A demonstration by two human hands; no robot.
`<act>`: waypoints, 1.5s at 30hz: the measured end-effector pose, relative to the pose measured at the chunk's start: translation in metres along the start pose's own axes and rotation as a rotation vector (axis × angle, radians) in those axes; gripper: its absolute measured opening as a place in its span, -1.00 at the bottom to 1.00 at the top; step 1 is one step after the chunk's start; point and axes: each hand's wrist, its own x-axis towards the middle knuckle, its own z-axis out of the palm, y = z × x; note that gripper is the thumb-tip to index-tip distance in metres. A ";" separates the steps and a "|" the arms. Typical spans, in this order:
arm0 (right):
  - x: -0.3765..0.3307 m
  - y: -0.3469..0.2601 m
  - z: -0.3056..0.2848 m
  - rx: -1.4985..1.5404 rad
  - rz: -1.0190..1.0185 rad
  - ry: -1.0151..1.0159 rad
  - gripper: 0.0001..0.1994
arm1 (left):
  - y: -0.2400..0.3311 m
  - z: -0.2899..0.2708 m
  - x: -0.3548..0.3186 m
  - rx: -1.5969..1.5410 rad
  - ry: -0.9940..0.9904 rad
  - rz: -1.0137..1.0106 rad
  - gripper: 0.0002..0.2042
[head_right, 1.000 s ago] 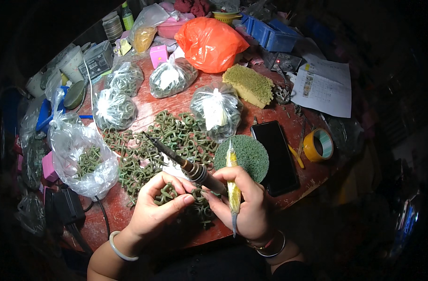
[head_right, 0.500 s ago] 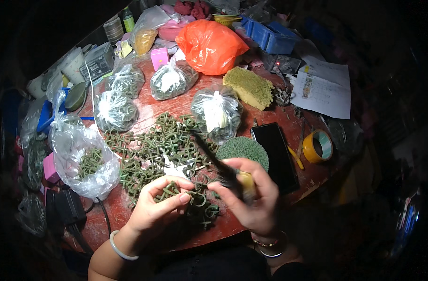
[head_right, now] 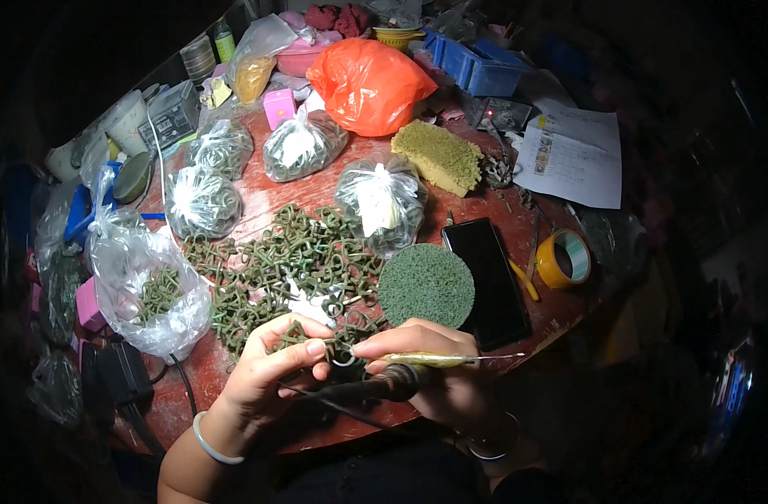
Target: Using a heat tool to fuse small green plastic leaf segments into clusters.
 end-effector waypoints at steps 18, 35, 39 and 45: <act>-0.024 0.019 0.036 0.106 0.068 0.312 -0.75 | -0.017 0.001 0.005 0.194 0.181 0.348 -0.88; -0.020 0.004 0.032 0.111 0.043 0.402 -0.79 | -0.007 0.009 0.002 0.191 0.194 0.259 -0.85; -0.011 0.002 0.033 0.005 0.052 0.362 -0.78 | -0.006 0.005 -0.001 0.131 0.078 0.157 -0.84; -0.005 0.015 0.035 -0.026 0.002 0.258 -0.75 | -0.011 0.003 0.003 0.348 0.029 0.240 -0.78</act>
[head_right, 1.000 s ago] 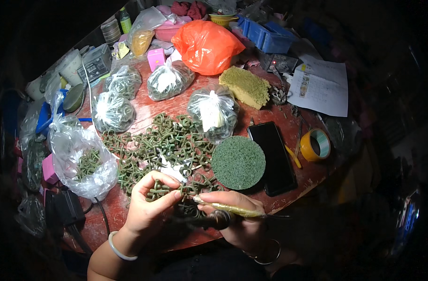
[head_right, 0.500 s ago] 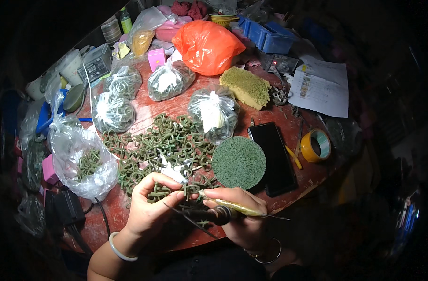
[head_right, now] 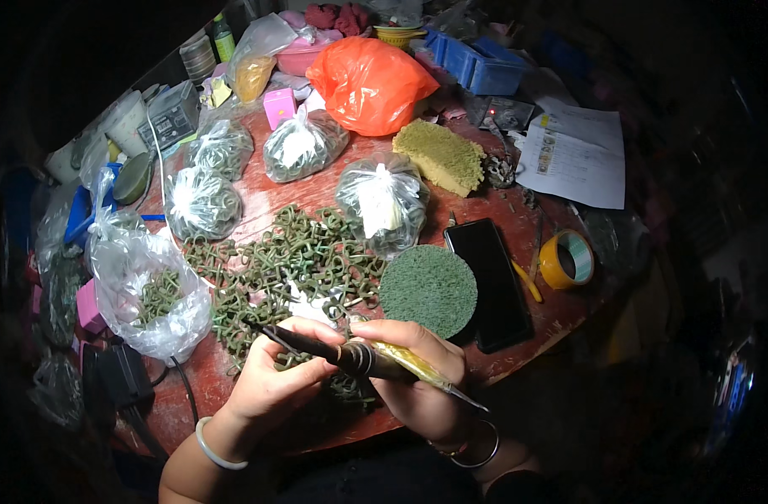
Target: Using a heat tool to fuse small green plastic leaf segments into clusters.
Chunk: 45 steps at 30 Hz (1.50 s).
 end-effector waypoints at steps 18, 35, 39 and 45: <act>0.011 -0.034 -0.022 0.099 0.196 -0.065 -0.93 | 0.006 -0.001 -0.001 -0.183 -0.095 -0.196 -0.71; 0.008 -0.006 -0.021 0.278 0.154 0.050 -0.81 | 0.007 -0.005 -0.002 -0.391 -0.153 -0.235 -0.70; 0.012 -0.003 -0.026 0.200 0.099 -0.119 -0.83 | 0.011 -0.009 -0.001 -0.403 -0.253 -0.231 -0.72; 0.004 -0.003 -0.026 0.346 0.244 -0.005 -0.84 | 0.012 0.000 -0.001 -0.230 -0.120 -0.201 -0.72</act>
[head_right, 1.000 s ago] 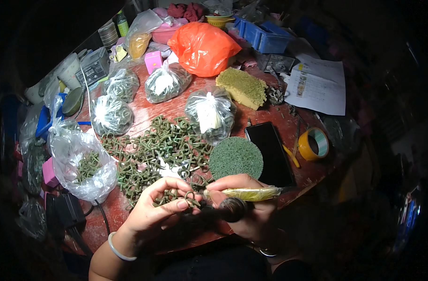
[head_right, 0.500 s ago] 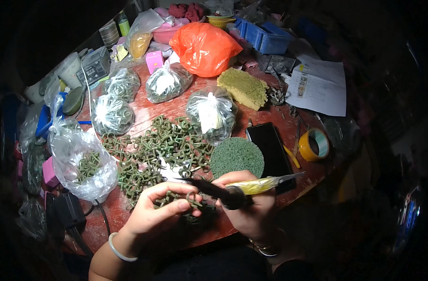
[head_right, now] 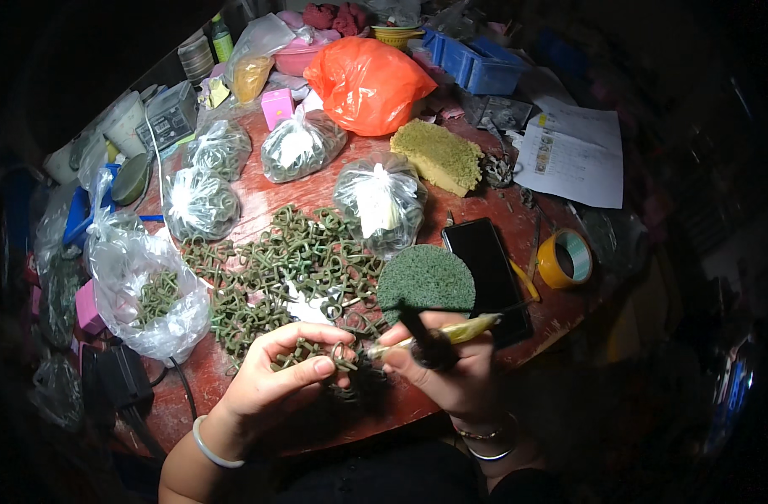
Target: Using a heat tool to fuse small green plastic leaf segments into clusters.
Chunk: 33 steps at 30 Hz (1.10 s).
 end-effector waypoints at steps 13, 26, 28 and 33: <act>0.001 0.005 0.004 -0.187 -0.190 0.026 -0.87 | -0.008 -0.007 0.005 0.536 0.048 0.292 -0.73; -0.005 0.009 0.000 -0.021 -0.128 0.045 -0.82 | -0.009 -0.007 0.006 0.614 0.013 0.395 -0.74; -0.004 0.008 -0.002 -0.031 -0.121 0.013 -0.84 | -0.007 -0.006 0.005 0.620 0.012 0.402 -0.74; -0.005 0.000 0.007 -0.313 -0.219 0.168 -0.84 | -0.006 -0.004 0.005 0.247 -0.002 0.209 -0.67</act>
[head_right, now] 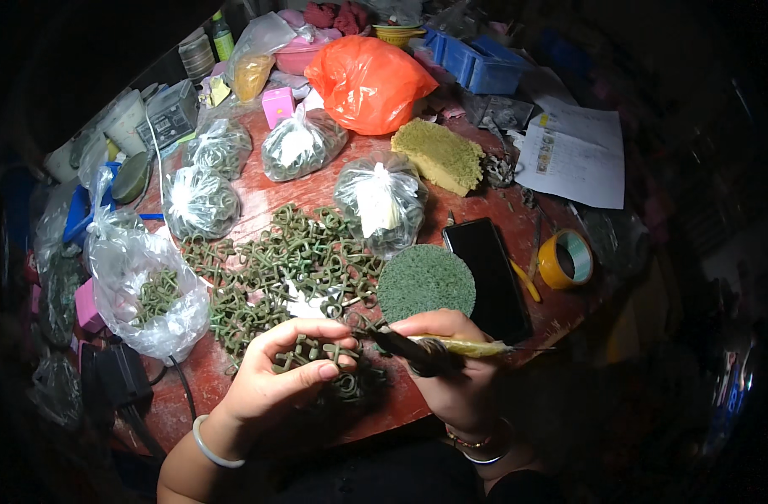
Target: Using a heat tool to fuse small green plastic leaf segments into clusters.
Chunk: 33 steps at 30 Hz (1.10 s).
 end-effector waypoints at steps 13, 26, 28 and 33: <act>-0.006 0.001 0.002 0.127 0.050 -0.053 -0.81 | 0.000 0.001 -0.001 -0.345 0.012 -0.119 -0.71; -0.009 -0.005 0.016 0.378 0.079 -0.129 -0.80 | -0.007 -0.009 -0.003 -0.374 -0.012 -0.087 -0.78; -0.008 -0.003 0.014 0.366 0.060 -0.127 -0.80 | 0.000 -0.007 -0.001 -0.369 -0.017 -0.108 -0.79; -0.014 0.012 0.005 0.214 -0.036 -0.128 -0.80 | 0.005 -0.006 -0.002 -0.357 0.000 -0.131 -0.79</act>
